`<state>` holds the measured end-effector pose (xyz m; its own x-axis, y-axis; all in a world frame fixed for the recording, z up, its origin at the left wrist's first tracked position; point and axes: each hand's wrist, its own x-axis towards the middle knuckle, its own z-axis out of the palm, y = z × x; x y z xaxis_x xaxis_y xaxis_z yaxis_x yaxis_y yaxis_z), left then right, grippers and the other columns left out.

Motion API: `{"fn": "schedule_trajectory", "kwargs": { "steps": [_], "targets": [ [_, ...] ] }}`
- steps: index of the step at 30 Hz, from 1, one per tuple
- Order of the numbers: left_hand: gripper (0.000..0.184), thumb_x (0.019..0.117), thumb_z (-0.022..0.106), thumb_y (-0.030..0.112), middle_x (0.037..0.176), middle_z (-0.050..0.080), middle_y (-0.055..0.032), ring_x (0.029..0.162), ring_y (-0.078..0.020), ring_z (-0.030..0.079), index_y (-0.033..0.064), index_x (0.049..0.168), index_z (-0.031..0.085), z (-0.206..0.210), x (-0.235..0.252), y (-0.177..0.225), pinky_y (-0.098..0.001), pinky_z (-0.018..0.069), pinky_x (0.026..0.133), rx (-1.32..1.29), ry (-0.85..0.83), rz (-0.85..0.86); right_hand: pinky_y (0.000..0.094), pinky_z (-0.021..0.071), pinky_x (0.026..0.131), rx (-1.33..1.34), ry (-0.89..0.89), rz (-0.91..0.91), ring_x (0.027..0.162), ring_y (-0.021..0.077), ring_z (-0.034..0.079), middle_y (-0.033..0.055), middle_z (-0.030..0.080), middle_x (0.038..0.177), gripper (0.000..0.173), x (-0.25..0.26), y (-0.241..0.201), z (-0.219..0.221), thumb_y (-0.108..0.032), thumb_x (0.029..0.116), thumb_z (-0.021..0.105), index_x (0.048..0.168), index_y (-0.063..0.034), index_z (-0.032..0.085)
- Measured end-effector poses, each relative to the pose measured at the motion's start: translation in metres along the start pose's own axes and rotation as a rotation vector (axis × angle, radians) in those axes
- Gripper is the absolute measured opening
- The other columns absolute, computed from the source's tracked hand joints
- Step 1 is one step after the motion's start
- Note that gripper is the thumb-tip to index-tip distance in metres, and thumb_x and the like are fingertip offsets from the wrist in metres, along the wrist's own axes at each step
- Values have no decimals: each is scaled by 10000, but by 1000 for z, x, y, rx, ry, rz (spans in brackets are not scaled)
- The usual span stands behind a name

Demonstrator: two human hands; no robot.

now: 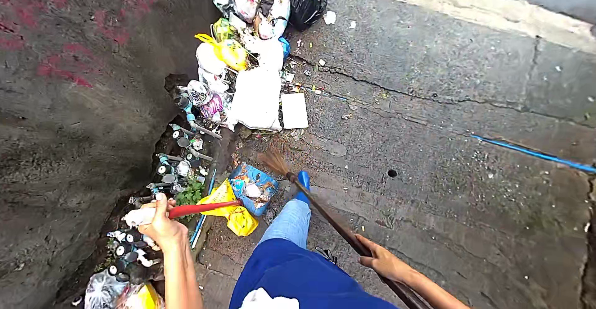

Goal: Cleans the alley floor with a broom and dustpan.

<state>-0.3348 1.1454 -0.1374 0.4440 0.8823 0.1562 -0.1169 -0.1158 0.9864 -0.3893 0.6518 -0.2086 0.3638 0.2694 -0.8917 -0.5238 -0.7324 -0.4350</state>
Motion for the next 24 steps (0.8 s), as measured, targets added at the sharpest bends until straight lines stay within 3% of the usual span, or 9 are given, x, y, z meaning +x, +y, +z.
{"fn": "schedule_trajectory", "kwargs": {
  "steps": [3,7,11,14,19,24],
  "targets": [
    [195,954,580,-27,614,621,71,555,-34,626,108,818,547,48,2,-23,-196,559,593,30,54,-43,612,460,1068,-237,-91,2,1254,436,609,284,601,1379,689,35,-23,-67,-131,1008,638,1618,-106,318],
    [172,936,607,-40,637,599,69,578,-31,609,93,846,547,120,8,-40,-204,552,610,110,143,-135,680,453,1032,-419,19,76,1222,497,604,316,617,1321,580,84,-80,-215,-112,989,654,1529,-71,448],
    [192,898,614,-76,623,601,50,565,-47,613,84,823,537,170,7,-38,-213,553,596,155,208,-159,721,449,992,-650,91,127,1207,532,600,336,620,1299,609,105,-162,-358,-155,990,654,1552,-95,427],
    [203,899,617,-86,635,607,49,583,-50,624,82,826,531,198,5,-24,-215,562,610,192,233,-180,726,454,955,-795,87,133,1182,545,607,334,635,1269,607,110,-223,-417,-144,1015,621,1577,-126,392],
    [237,829,628,-89,654,608,57,611,-55,625,113,807,505,236,-13,-27,-230,561,627,252,235,-203,766,465,867,-841,215,82,1093,583,628,355,658,1184,652,122,-264,-512,-149,1002,647,1595,-145,377],
    [250,760,663,-68,734,650,114,743,-14,668,128,828,524,290,-43,-28,-242,590,754,368,113,-219,719,456,956,-684,117,-3,1128,544,622,362,624,1261,739,81,-275,-579,-140,1001,657,1641,-128,287]
  ]
}}
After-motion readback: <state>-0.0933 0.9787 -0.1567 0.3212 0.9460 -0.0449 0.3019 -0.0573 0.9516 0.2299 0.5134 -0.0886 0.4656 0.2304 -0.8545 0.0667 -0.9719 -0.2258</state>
